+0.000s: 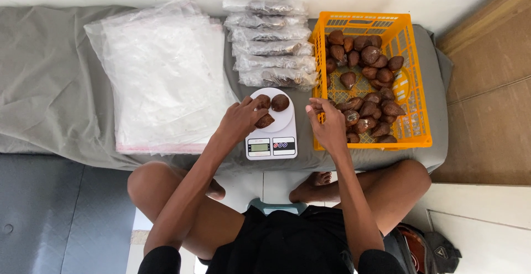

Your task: Weighing salak fruits on a digital scale and placing them into plastic bags for packaging.

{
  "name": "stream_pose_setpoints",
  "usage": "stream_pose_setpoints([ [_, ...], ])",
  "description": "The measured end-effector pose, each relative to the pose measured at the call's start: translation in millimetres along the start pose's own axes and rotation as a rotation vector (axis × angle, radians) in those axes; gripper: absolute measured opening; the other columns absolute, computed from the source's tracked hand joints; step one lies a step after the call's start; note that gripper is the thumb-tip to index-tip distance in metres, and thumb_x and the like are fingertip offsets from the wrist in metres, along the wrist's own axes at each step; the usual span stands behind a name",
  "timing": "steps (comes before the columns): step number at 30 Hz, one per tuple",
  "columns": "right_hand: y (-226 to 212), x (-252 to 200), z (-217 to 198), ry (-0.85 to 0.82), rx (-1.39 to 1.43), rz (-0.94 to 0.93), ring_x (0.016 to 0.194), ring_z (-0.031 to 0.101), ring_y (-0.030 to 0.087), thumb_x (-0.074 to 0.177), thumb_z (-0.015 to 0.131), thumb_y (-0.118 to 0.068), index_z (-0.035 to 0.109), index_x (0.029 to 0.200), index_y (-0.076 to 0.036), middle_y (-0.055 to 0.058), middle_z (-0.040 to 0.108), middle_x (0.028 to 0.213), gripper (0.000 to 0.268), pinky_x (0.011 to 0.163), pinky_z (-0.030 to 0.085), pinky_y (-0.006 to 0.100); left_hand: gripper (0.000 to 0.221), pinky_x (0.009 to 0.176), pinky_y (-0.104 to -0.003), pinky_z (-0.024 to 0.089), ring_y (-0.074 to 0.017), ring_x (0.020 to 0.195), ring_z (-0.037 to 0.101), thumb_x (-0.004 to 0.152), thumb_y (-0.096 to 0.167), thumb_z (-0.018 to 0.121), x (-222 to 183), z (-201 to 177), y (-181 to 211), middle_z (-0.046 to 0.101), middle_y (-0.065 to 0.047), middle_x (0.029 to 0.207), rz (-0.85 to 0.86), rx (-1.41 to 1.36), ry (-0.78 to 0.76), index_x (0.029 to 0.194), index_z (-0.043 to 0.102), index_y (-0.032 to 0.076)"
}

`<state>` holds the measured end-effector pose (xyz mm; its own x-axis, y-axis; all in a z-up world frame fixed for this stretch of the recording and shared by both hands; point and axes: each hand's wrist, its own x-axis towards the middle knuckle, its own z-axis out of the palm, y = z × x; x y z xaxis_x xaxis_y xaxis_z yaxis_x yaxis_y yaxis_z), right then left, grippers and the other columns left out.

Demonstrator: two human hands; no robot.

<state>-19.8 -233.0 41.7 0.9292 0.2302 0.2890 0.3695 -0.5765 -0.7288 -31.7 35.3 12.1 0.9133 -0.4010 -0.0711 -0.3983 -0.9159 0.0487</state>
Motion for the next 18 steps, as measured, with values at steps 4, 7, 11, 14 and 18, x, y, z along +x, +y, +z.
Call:
stream_pose_setpoints([
  [4, -12.4, 0.0, -3.9, -0.024, -0.060, -0.036, 0.094, 0.072, 0.034, 0.108, 0.062, -0.018, 0.068, 0.123, -0.001, 0.016, 0.072, 0.100, 0.024, 0.086, 0.053, 0.050, 0.053, 0.088, -0.037, 0.058, -0.0242, 0.122, 0.058, 0.080, 0.020, 0.088, 5.8, 9.8, 4.2, 0.060, 0.000, 0.123, 0.017, 0.036, 0.046, 0.130, 0.068, 0.027],
  [7, -21.2, -0.4, -8.0, -0.019, -0.044, -0.030, 0.095, 0.072, 0.031, 0.108, 0.062, -0.019, 0.069, 0.121, -0.003, 0.014, 0.072, 0.097, 0.022, 0.086, 0.049, 0.047, 0.054, 0.090, -0.037, 0.056, -0.0251, 0.121, 0.057, 0.078, 0.019, 0.089, 10.8, 17.3, 8.5, 0.061, -0.001, 0.120, 0.039, 0.042, 0.064, 0.128, 0.069, 0.026],
  [11, -16.5, 0.3, -5.2, -0.020, -0.078, -0.029, 0.095, 0.072, 0.030, 0.107, 0.064, -0.019, 0.070, 0.119, -0.004, 0.012, 0.073, 0.097, 0.020, 0.085, 0.049, 0.045, 0.054, 0.094, -0.040, 0.051, -0.0251, 0.124, 0.056, 0.079, 0.023, 0.089, 12.1, 13.7, 14.0, 0.062, 0.000, 0.121, 0.052, 0.088, 0.092, 0.129, 0.068, 0.028],
  [14, -15.7, 0.3, -2.9, -0.017, -0.111, -0.030, 0.094, 0.072, 0.029, 0.106, 0.065, -0.020, 0.071, 0.117, -0.005, 0.011, 0.073, 0.096, 0.020, 0.084, 0.049, 0.044, 0.056, 0.097, -0.041, 0.049, -0.0248, 0.125, 0.056, 0.081, 0.022, 0.087, 14.2, 21.7, 13.4, 0.063, -0.001, 0.122, 0.046, 0.064, 0.098, 0.132, 0.064, 0.027],
  [18, -16.3, -0.2, -2.8, -0.024, -0.132, -0.038, 0.094, 0.072, 0.030, 0.107, 0.064, -0.023, 0.070, 0.117, -0.004, 0.012, 0.073, 0.096, 0.022, 0.084, 0.049, 0.044, 0.053, 0.095, -0.040, 0.051, -0.0248, 0.126, 0.057, 0.080, 0.020, 0.088, 12.2, 21.9, 15.7, 0.065, -0.001, 0.121, 0.051, 0.049, 0.138, 0.128, 0.066, 0.026],
])
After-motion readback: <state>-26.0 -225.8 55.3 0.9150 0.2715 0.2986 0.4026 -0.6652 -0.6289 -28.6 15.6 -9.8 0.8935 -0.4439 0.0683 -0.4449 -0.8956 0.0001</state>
